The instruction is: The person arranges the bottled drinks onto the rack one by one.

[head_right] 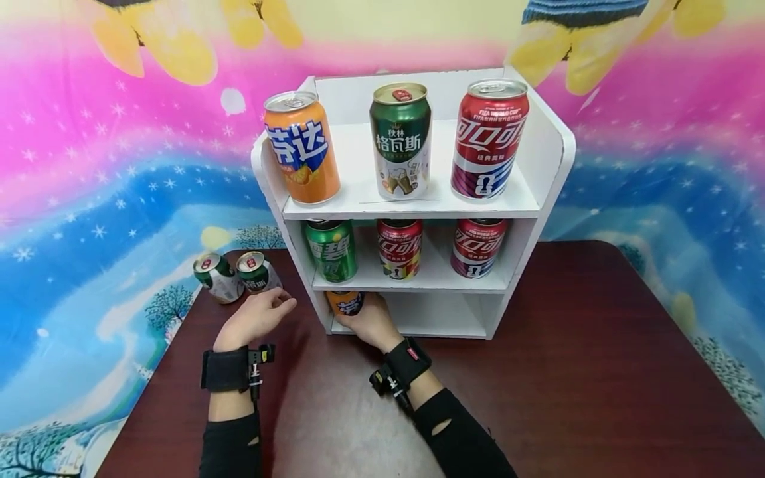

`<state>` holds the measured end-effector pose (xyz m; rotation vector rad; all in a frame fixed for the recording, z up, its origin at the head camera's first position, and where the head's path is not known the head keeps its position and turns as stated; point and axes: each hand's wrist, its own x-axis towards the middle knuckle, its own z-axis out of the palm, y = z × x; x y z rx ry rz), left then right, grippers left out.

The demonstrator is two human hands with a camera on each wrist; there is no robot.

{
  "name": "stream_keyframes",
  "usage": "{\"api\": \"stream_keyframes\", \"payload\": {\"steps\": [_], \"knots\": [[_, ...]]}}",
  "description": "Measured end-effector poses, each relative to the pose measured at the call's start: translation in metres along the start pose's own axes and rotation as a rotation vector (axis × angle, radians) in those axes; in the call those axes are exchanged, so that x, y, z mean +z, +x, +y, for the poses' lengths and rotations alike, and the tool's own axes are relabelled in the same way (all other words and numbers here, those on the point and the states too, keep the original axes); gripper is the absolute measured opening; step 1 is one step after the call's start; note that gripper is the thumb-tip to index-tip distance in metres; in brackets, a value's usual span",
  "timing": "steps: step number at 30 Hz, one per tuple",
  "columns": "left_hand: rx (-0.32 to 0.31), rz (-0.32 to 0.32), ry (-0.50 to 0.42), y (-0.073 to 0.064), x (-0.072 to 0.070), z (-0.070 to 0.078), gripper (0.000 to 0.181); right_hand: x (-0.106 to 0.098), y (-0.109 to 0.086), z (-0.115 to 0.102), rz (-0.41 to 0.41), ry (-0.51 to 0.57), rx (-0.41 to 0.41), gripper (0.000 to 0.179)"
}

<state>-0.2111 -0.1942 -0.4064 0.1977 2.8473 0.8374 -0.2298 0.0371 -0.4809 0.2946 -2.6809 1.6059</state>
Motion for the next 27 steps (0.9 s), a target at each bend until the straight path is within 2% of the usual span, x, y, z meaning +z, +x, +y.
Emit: {"api": "stream_keyframes", "payload": {"steps": [6,13,20,27], "knots": [[0.000,-0.007,-0.002,-0.0002,-0.0007,-0.0028,0.043,0.0033,-0.0002,-0.0009,0.033,0.005,0.037,0.068],[-0.002,-0.011,0.008,0.0000,0.0039,-0.0014,0.042,0.0070,-0.0035,-0.0028,0.067,-0.017,0.016,0.074],[-0.001,-0.009,0.005,-0.0013,0.0035,-0.0007,0.041,0.0045,-0.0019,0.0001,0.032,-0.007,-0.034,0.076],[0.009,-0.007,0.001,-0.0004,0.0013,-0.0003,0.041,-0.0007,-0.0017,-0.0018,-0.020,0.007,-0.017,0.069]]}}
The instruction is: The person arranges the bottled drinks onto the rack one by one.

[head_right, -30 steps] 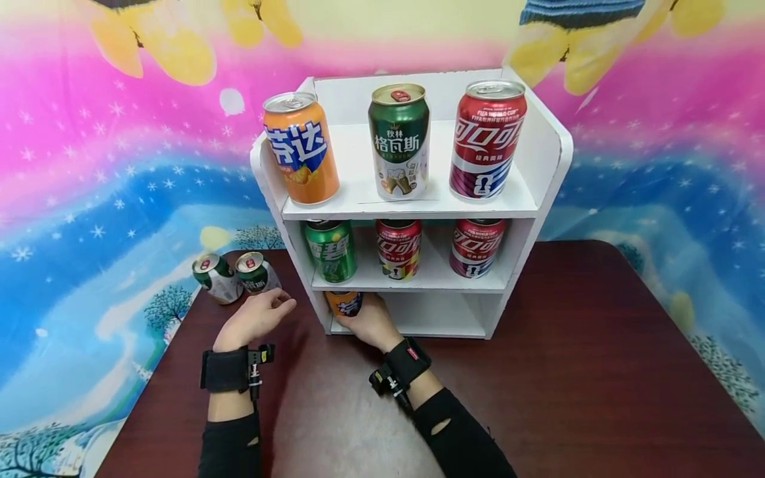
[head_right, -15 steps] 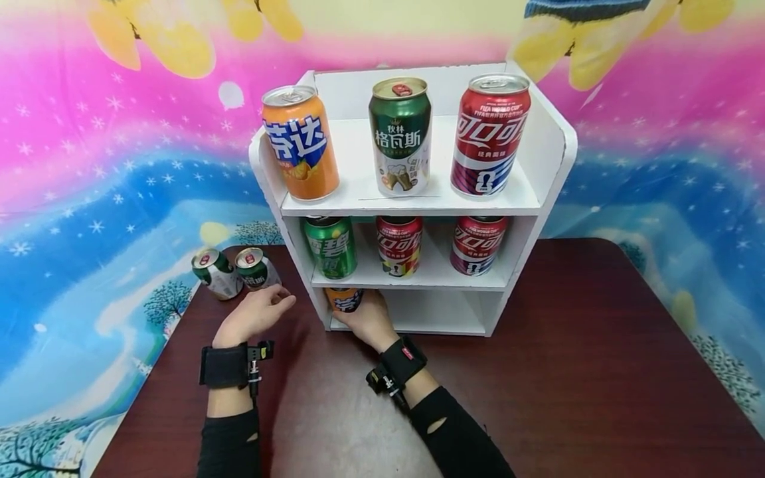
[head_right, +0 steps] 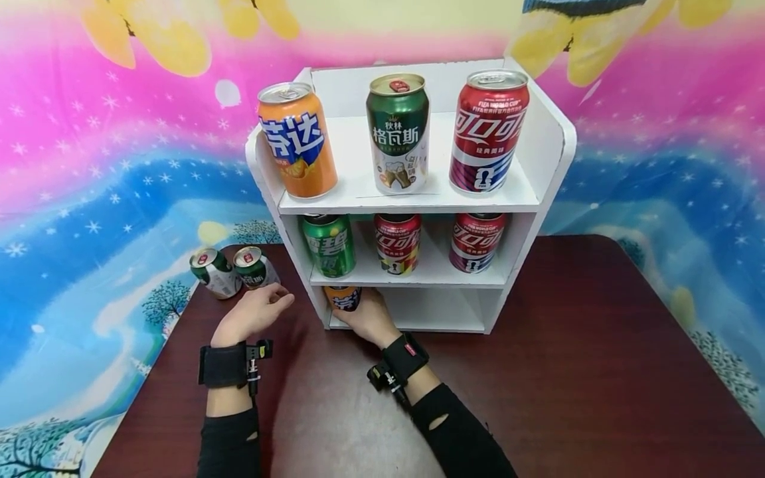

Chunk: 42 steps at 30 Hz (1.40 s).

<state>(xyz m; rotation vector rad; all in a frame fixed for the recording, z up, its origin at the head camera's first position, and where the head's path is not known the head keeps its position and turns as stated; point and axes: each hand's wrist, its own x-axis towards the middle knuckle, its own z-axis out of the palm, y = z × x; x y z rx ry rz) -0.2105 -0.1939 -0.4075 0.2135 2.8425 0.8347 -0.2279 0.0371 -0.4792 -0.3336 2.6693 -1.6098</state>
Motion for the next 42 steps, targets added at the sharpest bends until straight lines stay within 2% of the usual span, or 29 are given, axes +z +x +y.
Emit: {"api": "stream_keyframes", "payload": {"steps": [7,19,23,28,32,36,42], "knots": [[-0.011,-0.007,0.006,-0.001,0.002,-0.002,0.041,0.002,-0.001,0.002,-0.011,-0.008,0.019,0.067],[-0.006,0.003,0.009,0.001,0.000,-0.001,0.041,0.012,0.001,-0.002,0.092,-0.038,-0.003,0.073],[-0.009,0.002,0.006,0.001,0.000,0.000,0.041,0.007,0.002,-0.001,0.043,-0.029,-0.012,0.075],[-0.010,0.004,-0.001,0.002,-0.002,0.000,0.040,-0.007,0.002,-0.001,-0.042,0.052,0.005,0.061],[-0.010,0.001,-0.005,0.002,-0.001,0.000,0.039,-0.012,0.003,-0.001,-0.081,0.049,0.009,0.055],[-0.016,0.001,-0.003,0.002,-0.001,-0.001,0.041,-0.009,0.004,-0.001,-0.086,0.047,0.008,0.057],[-0.024,-0.003,0.006,0.004,-0.001,0.001,0.043,-0.005,0.003,-0.005,-0.035,0.006,0.041,0.061]]}}
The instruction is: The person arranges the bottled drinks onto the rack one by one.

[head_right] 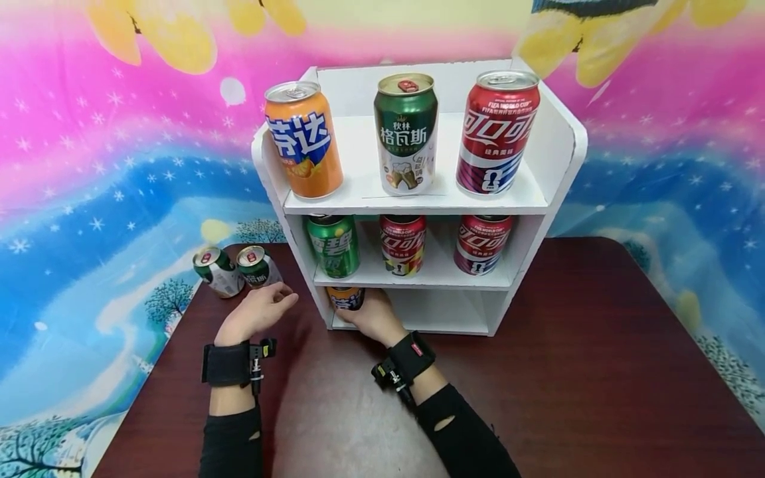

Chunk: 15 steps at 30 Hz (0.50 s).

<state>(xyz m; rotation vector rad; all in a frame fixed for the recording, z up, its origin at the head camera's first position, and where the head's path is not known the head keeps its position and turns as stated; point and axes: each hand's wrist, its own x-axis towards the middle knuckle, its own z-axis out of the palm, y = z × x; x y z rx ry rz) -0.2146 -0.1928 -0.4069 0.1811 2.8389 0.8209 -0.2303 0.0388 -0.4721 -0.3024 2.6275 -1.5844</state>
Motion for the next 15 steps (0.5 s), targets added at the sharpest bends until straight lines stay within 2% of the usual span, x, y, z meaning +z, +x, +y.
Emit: {"api": "stream_keyframes", "payload": {"steps": [7,15], "knots": [[0.018,0.008,-0.006,-0.0013,-0.0018,-0.0012,0.042,0.0041,-0.0008,-0.0034,0.051,-0.050,0.000,0.066],[0.004,0.004,-0.014,-0.0024,0.0007,-0.0029,0.041,-0.0006,-0.0013,0.0044,0.005,-0.079,-0.072,0.065]]}}
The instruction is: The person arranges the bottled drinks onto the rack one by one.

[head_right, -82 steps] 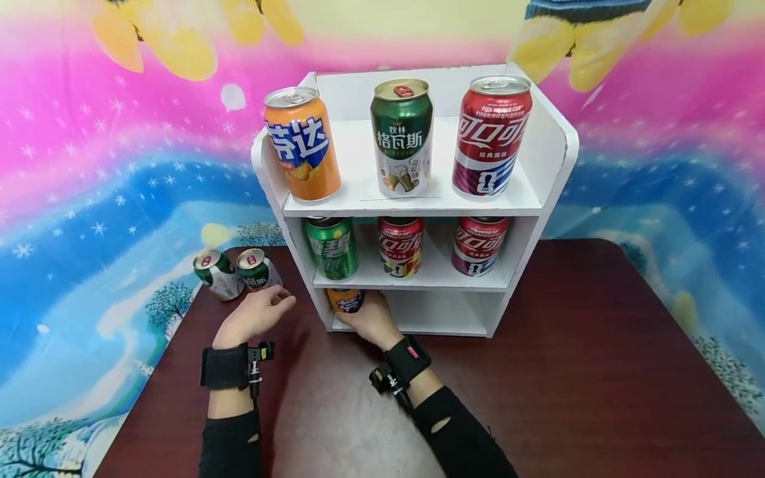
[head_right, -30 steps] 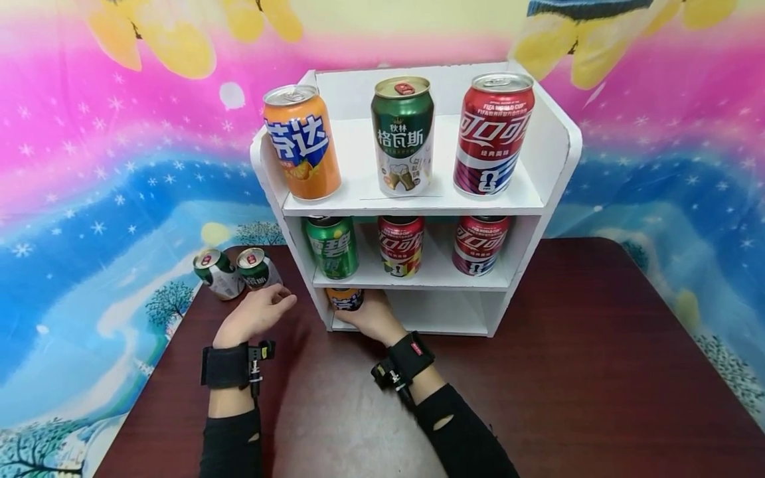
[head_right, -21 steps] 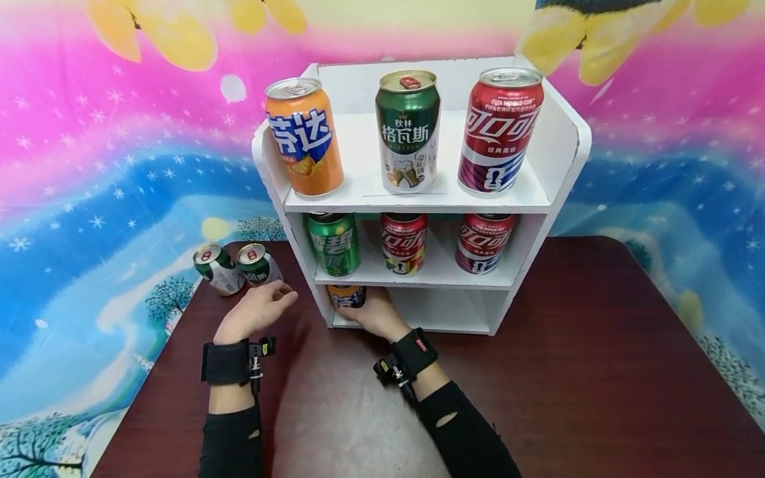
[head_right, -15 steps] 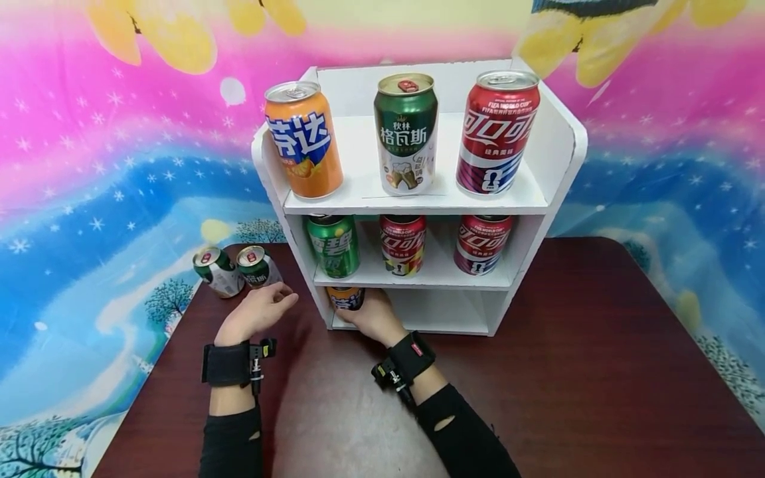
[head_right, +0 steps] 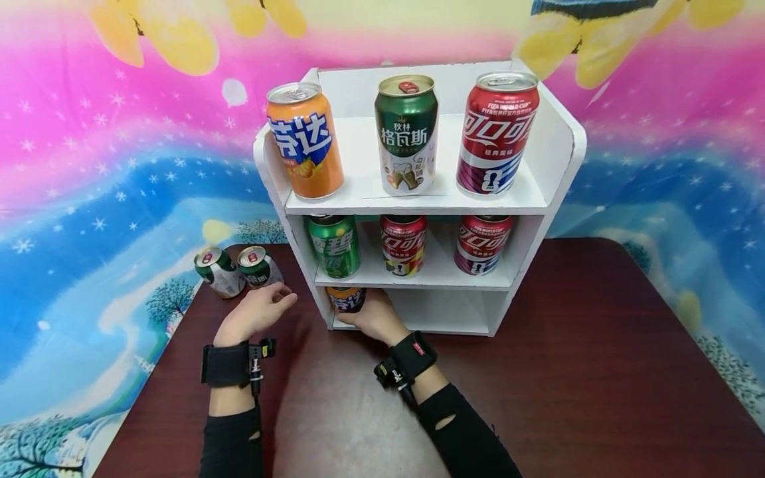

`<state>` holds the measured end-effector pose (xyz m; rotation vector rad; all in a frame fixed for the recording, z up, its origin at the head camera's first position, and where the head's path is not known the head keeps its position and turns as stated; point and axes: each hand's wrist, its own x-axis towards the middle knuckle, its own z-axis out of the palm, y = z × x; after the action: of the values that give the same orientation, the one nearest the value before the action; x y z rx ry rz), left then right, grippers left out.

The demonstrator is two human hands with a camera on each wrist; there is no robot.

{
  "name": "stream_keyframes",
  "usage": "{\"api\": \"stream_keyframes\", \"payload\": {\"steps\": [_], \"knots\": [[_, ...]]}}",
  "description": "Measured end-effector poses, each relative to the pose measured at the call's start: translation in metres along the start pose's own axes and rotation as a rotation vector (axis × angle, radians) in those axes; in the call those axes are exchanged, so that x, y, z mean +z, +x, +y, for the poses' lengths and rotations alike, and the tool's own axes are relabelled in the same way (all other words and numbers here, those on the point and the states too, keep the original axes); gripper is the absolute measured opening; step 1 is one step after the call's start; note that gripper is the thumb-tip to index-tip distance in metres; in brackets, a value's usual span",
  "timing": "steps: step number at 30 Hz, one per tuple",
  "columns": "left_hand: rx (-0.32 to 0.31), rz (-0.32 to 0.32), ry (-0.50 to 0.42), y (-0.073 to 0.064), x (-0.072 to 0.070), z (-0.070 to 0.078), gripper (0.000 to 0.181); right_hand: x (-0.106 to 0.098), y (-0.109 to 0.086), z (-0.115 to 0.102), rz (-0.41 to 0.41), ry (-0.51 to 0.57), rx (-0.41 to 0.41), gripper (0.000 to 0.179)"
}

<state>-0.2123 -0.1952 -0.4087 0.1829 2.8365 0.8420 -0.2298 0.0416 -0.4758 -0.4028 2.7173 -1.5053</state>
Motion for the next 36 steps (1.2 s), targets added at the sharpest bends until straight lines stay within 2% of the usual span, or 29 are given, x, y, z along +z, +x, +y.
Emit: {"api": "stream_keyframes", "payload": {"steps": [5,14,19,22,31,36], "knots": [[-0.001,-0.008,0.006,0.0019,0.0005,0.0020,0.042,-0.0036,0.0006,0.0013,-0.047,0.028,-0.003,0.064],[0.010,0.001,0.018,0.0030,-0.0037,0.0059,0.041,-0.0035,0.0023,-0.0055,-0.001,-0.008,0.010,0.062],[0.003,0.001,0.018,0.0030,-0.0019,0.0063,0.039,0.0016,0.0016,-0.0059,0.015,-0.073,0.053,0.066],[-0.006,-0.003,0.022,0.0031,0.0001,0.0056,0.039,0.0033,0.0011,-0.0050,0.015,-0.074,0.066,0.068],[-0.013,-0.004,0.026,0.0043,0.0020,0.0062,0.040,0.0005,0.0015,-0.0026,-0.011,-0.066,0.041,0.070],[-0.009,-0.009,0.025,0.0035,0.0023,0.0067,0.042,-0.0001,0.0029,0.0020,-0.052,0.004,-0.027,0.069]]}}
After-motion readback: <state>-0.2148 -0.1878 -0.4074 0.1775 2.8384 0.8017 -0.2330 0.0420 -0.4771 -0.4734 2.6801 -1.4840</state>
